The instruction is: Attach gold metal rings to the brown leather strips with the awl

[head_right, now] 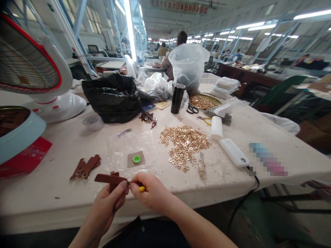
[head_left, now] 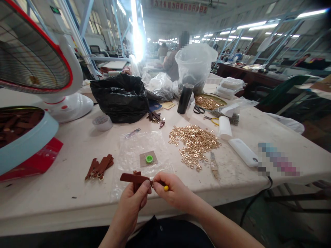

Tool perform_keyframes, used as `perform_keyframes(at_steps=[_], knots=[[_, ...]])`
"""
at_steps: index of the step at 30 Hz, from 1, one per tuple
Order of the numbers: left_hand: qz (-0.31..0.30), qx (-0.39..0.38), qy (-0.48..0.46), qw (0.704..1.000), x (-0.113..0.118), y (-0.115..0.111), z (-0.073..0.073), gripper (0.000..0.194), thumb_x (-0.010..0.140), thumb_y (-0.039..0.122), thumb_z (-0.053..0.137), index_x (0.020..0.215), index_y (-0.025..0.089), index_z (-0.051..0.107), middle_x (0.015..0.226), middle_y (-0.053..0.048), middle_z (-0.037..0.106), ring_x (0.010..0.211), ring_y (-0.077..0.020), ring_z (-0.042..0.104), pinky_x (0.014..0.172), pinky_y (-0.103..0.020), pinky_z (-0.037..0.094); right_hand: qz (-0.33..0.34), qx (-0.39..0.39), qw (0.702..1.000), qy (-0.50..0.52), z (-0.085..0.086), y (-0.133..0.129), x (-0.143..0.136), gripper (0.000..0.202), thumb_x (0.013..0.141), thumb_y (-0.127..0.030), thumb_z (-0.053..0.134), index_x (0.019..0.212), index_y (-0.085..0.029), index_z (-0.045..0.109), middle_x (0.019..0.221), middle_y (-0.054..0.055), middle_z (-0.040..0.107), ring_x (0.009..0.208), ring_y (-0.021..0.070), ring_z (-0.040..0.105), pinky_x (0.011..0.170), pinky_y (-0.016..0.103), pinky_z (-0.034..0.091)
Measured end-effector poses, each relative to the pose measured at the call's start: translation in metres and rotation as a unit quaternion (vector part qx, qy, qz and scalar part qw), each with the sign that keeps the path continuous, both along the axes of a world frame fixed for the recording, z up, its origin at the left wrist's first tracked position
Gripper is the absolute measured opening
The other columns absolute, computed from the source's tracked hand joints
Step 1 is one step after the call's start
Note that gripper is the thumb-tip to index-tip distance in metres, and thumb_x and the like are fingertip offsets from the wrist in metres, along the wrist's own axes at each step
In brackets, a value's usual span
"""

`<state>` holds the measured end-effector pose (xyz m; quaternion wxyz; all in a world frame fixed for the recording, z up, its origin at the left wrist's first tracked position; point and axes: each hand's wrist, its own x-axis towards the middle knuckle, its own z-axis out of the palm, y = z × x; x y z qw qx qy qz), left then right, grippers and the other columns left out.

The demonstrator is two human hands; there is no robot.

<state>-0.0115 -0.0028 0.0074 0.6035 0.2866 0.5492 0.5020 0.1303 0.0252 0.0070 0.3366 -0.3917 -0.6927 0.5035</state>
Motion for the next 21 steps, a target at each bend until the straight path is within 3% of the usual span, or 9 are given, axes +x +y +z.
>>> perform_keyframes(at_steps=[6,9,12,15,17,21], knots=[[0.011,0.018,0.061,0.998,0.0,0.002,-0.006,0.03,0.059,0.04,0.07,0.065,0.015,0.054,0.051,0.005,0.049,0.039,-0.0036,0.032,0.037,-0.019,0.02,0.021,-0.072,0.997,0.031,-0.001,0.001,0.0,0.02,0.083,-0.028,0.046,0.067,-0.017,0.05,0.056,-0.005,0.041,0.051,0.0081,0.035,0.048,0.02,0.03],[0.025,0.03,0.083,0.996,0.001,0.0,-0.009,0.031,0.058,0.041,0.07,0.066,0.015,0.056,0.051,0.005,0.051,0.041,-0.005,0.034,0.038,-0.02,0.021,-0.011,-0.063,0.998,0.018,-0.006,0.002,-0.004,0.017,0.08,-0.025,0.049,0.065,-0.017,0.048,0.056,-0.006,0.04,0.052,0.0081,0.035,0.048,0.019,0.029],[0.051,0.017,0.065,0.996,0.003,-0.002,-0.005,0.03,0.059,0.039,0.07,0.067,0.015,0.054,0.051,0.006,0.05,0.04,-0.0038,0.032,0.038,-0.019,0.019,-0.045,-0.048,0.998,0.014,-0.011,-0.001,-0.008,0.02,0.079,-0.024,0.05,0.061,-0.018,0.045,0.055,-0.006,0.038,0.052,0.0082,0.034,0.048,0.02,0.028],[0.028,-0.013,0.002,1.0,0.002,-0.001,0.0,0.03,0.061,0.037,0.07,0.064,0.016,0.05,0.047,0.009,0.044,0.038,-0.0015,0.028,0.038,-0.017,0.017,-0.037,-0.048,0.998,0.032,-0.011,-0.004,-0.005,0.017,0.08,-0.027,0.052,0.066,-0.017,0.048,0.057,-0.006,0.04,0.052,0.008,0.035,0.048,0.02,0.03],[-0.008,-0.032,-0.055,0.998,0.0,0.001,0.002,0.03,0.064,0.036,0.069,0.061,0.016,0.046,0.044,0.01,0.039,0.037,-0.0009,0.025,0.038,-0.017,0.015,-0.026,-0.023,0.999,0.036,-0.009,-0.005,0.001,0.01,0.078,-0.027,0.056,0.078,-0.017,0.053,0.061,-0.005,0.044,0.052,0.008,0.037,0.048,0.02,0.032],[-0.088,-0.057,-0.132,0.986,-0.005,0.003,0.003,0.033,0.064,0.035,0.069,0.056,0.016,0.043,0.041,0.01,0.037,0.034,-0.0001,0.023,0.037,-0.017,0.014,0.022,0.123,0.992,0.009,-0.001,0.0,0.012,0.013,0.079,-0.021,0.057,0.091,-0.019,0.06,0.075,0.001,0.055,0.061,0.0111,0.047,0.055,0.022,0.039]])
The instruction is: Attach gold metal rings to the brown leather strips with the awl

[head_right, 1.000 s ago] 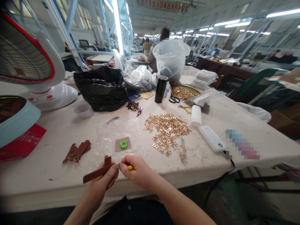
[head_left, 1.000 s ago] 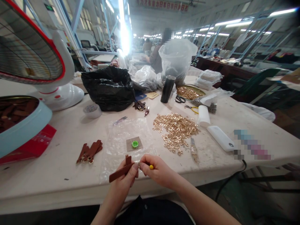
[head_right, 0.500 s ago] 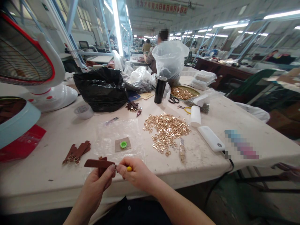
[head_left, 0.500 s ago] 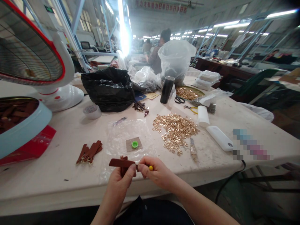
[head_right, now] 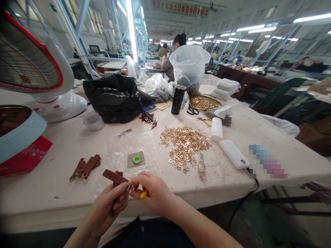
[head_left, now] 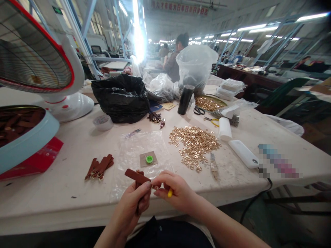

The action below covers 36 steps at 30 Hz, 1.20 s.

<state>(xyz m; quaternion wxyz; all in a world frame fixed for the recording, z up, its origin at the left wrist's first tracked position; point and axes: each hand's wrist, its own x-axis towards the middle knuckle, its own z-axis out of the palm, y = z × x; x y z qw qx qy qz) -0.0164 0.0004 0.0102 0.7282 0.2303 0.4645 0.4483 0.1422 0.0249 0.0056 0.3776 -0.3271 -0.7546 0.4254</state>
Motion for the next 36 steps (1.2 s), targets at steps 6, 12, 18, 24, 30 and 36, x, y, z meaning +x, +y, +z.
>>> perform_keyframes(at_steps=[6,12,18,24,30,36], knots=[[-0.04,-0.02,-0.024,0.999,0.002,-0.002,-0.002,0.028,0.067,0.032,0.069,0.061,0.016,0.046,0.043,0.01,0.039,0.034,0.0009,0.021,0.037,-0.016,0.012,0.032,0.032,0.997,0.057,-0.002,0.011,-0.002,0.018,0.08,-0.036,0.058,0.077,-0.019,0.063,0.07,0.002,0.055,0.063,0.013,0.051,0.059,0.024,0.042],[0.012,-0.002,0.044,0.999,0.01,-0.005,-0.002,0.032,0.065,0.039,0.069,0.065,0.017,0.046,0.044,0.012,0.033,0.038,-0.001,0.018,0.037,-0.017,0.014,-0.004,0.002,0.998,0.065,-0.004,0.009,-0.007,0.025,0.082,-0.037,0.054,0.066,-0.018,0.058,0.063,0.0,0.052,0.06,0.0129,0.048,0.058,0.024,0.039],[0.065,0.059,0.154,0.984,0.019,-0.011,-0.008,0.031,0.066,0.043,0.066,0.069,0.016,0.051,0.049,0.01,0.036,0.041,-0.0031,0.023,0.038,-0.018,0.015,-0.03,-0.085,0.995,0.044,-0.006,0.006,-0.007,0.027,0.083,-0.039,0.051,0.066,-0.017,0.053,0.062,-0.001,0.05,0.059,0.0121,0.045,0.056,0.024,0.035],[0.052,0.176,0.263,0.947,0.016,-0.013,-0.008,0.016,0.072,0.033,0.059,0.067,0.018,0.054,0.053,0.007,0.043,0.048,-0.0088,0.038,0.047,-0.02,0.033,-0.036,-0.238,0.963,0.124,-0.012,0.004,-0.01,0.023,0.074,-0.036,0.062,0.081,-0.019,0.048,0.061,-0.006,0.042,0.054,0.0096,0.037,0.052,0.022,0.031],[-0.032,0.227,0.297,0.927,0.01,-0.012,-0.011,0.008,0.077,0.026,0.052,0.07,0.02,0.052,0.064,0.003,0.051,0.064,-0.0147,0.05,0.06,-0.024,0.042,-0.035,-0.243,0.963,0.108,-0.011,0.004,-0.008,0.02,0.072,-0.031,0.063,0.071,-0.018,0.047,0.062,-0.006,0.043,0.056,0.0089,0.036,0.053,0.022,0.03],[-0.03,0.217,0.29,0.932,0.01,-0.013,-0.013,0.004,0.077,0.024,0.052,0.074,0.021,0.053,0.067,0.002,0.054,0.068,-0.016,0.053,0.064,-0.024,0.042,-0.042,-0.208,0.974,0.081,-0.01,0.0,-0.01,0.016,0.073,-0.027,0.06,0.069,-0.019,0.046,0.062,-0.005,0.042,0.056,0.0098,0.036,0.052,0.022,0.03]])
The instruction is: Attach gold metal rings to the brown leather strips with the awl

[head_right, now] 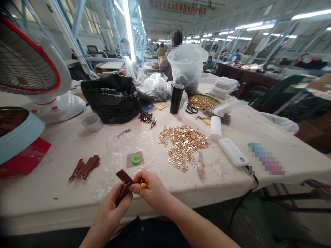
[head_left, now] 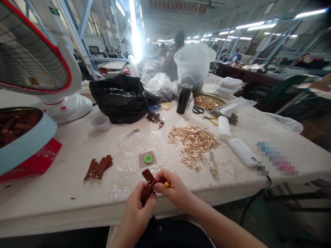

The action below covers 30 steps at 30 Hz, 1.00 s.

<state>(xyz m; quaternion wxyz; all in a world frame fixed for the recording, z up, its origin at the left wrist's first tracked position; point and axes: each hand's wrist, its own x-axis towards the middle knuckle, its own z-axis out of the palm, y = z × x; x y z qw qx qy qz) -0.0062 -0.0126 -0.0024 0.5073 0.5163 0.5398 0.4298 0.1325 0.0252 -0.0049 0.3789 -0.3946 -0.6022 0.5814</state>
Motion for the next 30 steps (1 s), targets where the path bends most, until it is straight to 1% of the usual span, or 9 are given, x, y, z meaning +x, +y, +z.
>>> perform_keyframes(at_steps=[5,10,14,16,19,21,23,26,30], knots=[[0.005,-0.022,-0.039,0.999,0.004,0.003,0.003,0.006,0.075,0.024,0.055,0.08,0.02,0.055,0.07,0.001,0.059,0.068,-0.016,0.055,0.065,-0.025,0.044,-0.041,0.061,0.997,-0.041,-0.005,-0.004,-0.005,0.017,0.075,-0.027,0.056,0.067,-0.019,0.042,0.061,-0.004,0.041,0.057,0.0109,0.037,0.052,0.023,0.03],[0.013,-0.031,-0.096,0.995,0.008,0.003,-0.003,0.013,0.074,0.027,0.058,0.084,0.019,0.054,0.076,0.0,0.062,0.074,-0.0169,0.058,0.068,-0.026,0.046,-0.081,0.053,0.995,0.009,-0.009,-0.005,-0.01,0.019,0.077,-0.032,0.052,0.068,-0.02,0.041,0.06,-0.005,0.039,0.055,0.0106,0.036,0.051,0.023,0.031],[0.008,-0.018,-0.088,0.996,0.01,0.003,-0.008,0.012,0.077,0.028,0.057,0.085,0.019,0.054,0.074,0.0,0.061,0.072,-0.016,0.057,0.066,-0.025,0.044,-0.106,0.055,0.993,0.027,-0.011,-0.006,-0.011,0.021,0.079,-0.035,0.051,0.069,-0.02,0.04,0.06,-0.005,0.04,0.054,0.0104,0.037,0.051,0.023,0.033],[0.018,-0.011,-0.075,0.997,0.009,0.003,-0.009,0.011,0.078,0.028,0.056,0.084,0.019,0.054,0.072,0.001,0.06,0.07,-0.0158,0.055,0.065,-0.025,0.044,-0.106,0.051,0.993,0.024,-0.012,-0.006,-0.011,0.02,0.079,-0.034,0.052,0.07,-0.02,0.042,0.061,-0.005,0.042,0.055,0.0105,0.038,0.052,0.023,0.034],[0.028,-0.005,-0.043,0.999,0.005,0.002,-0.008,0.008,0.077,0.027,0.056,0.079,0.02,0.053,0.066,0.003,0.056,0.067,-0.0155,0.054,0.062,-0.024,0.043,-0.073,0.05,0.996,0.013,-0.011,-0.005,-0.01,0.014,0.079,-0.031,0.053,0.074,-0.019,0.048,0.065,-0.003,0.048,0.058,0.0116,0.044,0.055,0.023,0.036],[0.017,-0.005,-0.009,1.0,0.002,0.001,-0.007,0.006,0.077,0.026,0.054,0.076,0.02,0.053,0.064,0.003,0.053,0.065,-0.0154,0.053,0.06,-0.024,0.042,-0.055,0.077,0.995,-0.01,-0.011,-0.005,-0.009,0.01,0.079,-0.028,0.052,0.078,-0.018,0.052,0.069,-0.001,0.052,0.063,0.0131,0.047,0.058,0.025,0.038],[0.006,-0.005,0.013,1.0,0.0,0.001,-0.008,0.006,0.078,0.025,0.052,0.074,0.02,0.052,0.066,0.002,0.054,0.066,-0.0154,0.052,0.06,-0.024,0.041,-0.06,0.12,0.99,-0.043,-0.013,-0.004,-0.008,0.007,0.079,-0.025,0.052,0.079,-0.018,0.053,0.073,0.0,0.053,0.067,0.0145,0.048,0.061,0.026,0.037],[0.009,-0.005,-0.005,1.0,0.001,0.002,-0.01,0.005,0.078,0.024,0.052,0.075,0.02,0.053,0.068,0.001,0.056,0.066,-0.0157,0.052,0.061,-0.025,0.042,-0.084,0.152,0.982,-0.069,-0.016,-0.005,-0.008,0.005,0.08,-0.023,0.05,0.078,-0.018,0.052,0.073,0.001,0.052,0.067,0.0149,0.047,0.061,0.027,0.037],[0.023,-0.007,-0.047,0.999,0.004,0.002,-0.016,0.005,0.077,0.024,0.053,0.074,0.02,0.053,0.068,0.001,0.056,0.066,-0.0157,0.053,0.062,-0.025,0.042,-0.071,0.109,0.991,-0.03,-0.016,-0.006,-0.01,0.013,0.084,-0.028,0.046,0.08,-0.017,0.051,0.072,0.001,0.051,0.066,0.0138,0.045,0.06,0.026,0.038]])
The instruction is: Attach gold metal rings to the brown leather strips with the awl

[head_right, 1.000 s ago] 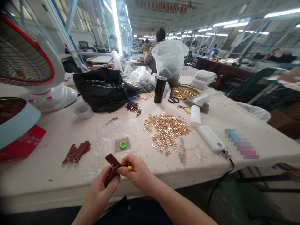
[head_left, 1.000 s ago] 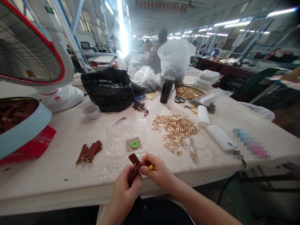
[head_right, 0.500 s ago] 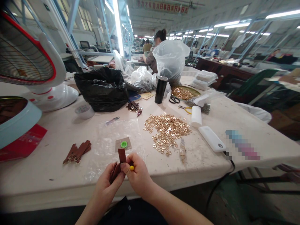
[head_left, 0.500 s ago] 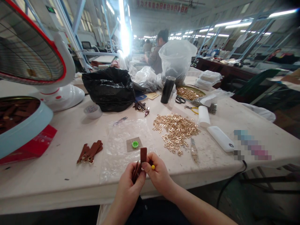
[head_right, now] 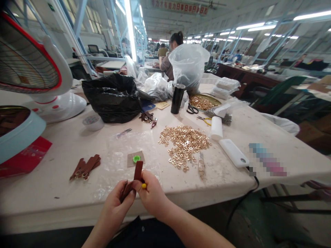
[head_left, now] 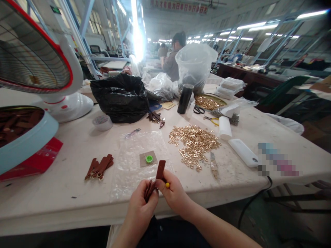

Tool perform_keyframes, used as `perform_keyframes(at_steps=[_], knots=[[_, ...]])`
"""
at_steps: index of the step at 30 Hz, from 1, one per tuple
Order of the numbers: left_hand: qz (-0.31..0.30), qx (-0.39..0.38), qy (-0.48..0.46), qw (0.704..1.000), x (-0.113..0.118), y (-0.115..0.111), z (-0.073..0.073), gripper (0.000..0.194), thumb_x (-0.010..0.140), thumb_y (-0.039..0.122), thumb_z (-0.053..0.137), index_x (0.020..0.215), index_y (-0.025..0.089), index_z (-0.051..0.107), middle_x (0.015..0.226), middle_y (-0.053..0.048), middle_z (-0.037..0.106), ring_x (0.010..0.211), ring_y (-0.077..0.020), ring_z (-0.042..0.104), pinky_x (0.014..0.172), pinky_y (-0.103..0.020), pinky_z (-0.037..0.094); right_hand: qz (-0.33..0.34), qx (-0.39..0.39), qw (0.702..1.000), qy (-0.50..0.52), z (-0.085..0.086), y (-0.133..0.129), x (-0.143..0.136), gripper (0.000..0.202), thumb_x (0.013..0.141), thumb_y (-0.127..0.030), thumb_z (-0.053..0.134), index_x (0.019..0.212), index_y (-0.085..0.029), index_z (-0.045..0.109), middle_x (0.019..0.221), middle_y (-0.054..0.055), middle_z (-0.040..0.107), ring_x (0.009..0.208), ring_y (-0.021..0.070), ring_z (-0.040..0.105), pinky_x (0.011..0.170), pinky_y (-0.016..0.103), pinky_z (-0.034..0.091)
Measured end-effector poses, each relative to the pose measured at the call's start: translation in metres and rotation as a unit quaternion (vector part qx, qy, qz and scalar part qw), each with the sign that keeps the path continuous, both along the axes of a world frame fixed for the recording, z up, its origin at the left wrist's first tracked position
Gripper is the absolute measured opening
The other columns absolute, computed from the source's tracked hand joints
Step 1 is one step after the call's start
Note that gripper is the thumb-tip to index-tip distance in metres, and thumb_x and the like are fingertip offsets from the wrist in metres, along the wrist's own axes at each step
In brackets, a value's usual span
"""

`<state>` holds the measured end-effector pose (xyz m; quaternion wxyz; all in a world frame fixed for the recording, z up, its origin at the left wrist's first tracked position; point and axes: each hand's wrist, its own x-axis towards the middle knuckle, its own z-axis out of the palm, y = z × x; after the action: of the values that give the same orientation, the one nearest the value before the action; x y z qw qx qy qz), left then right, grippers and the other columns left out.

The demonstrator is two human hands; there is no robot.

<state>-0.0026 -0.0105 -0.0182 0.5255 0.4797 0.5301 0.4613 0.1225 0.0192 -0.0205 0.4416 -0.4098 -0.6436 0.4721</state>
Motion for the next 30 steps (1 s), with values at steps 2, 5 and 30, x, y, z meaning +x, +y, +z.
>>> perform_keyframes(at_steps=[2,5,30], knots=[[-0.003,0.001,0.002,1.0,0.001,0.0,-0.001,0.006,0.078,0.025,0.052,0.073,0.02,0.053,0.065,0.002,0.054,0.065,-0.0151,0.051,0.062,-0.025,0.042,0.012,-0.022,0.999,0.023,0.002,0.0,-0.001,0.017,0.085,-0.031,0.045,0.081,-0.017,0.052,0.072,0.001,0.051,0.066,0.0135,0.045,0.061,0.026,0.038],[-0.004,0.005,-0.005,1.0,0.001,-0.001,0.0,0.005,0.078,0.024,0.051,0.075,0.02,0.053,0.066,0.003,0.053,0.064,-0.0145,0.05,0.063,-0.025,0.042,0.014,-0.044,0.998,0.046,0.004,0.0,-0.002,0.022,0.085,-0.037,0.045,0.079,-0.017,0.051,0.073,0.001,0.051,0.066,0.0136,0.045,0.063,0.027,0.039],[-0.026,0.04,0.112,0.993,-0.005,-0.003,0.008,0.007,0.08,0.023,0.049,0.075,0.02,0.053,0.064,0.002,0.053,0.059,-0.0141,0.05,0.057,-0.024,0.04,0.079,-0.25,0.938,0.226,0.003,0.0,-0.004,0.033,0.077,-0.049,0.057,0.078,-0.018,0.047,0.054,-0.009,0.029,0.043,0.0055,0.02,0.041,0.02,0.016]])
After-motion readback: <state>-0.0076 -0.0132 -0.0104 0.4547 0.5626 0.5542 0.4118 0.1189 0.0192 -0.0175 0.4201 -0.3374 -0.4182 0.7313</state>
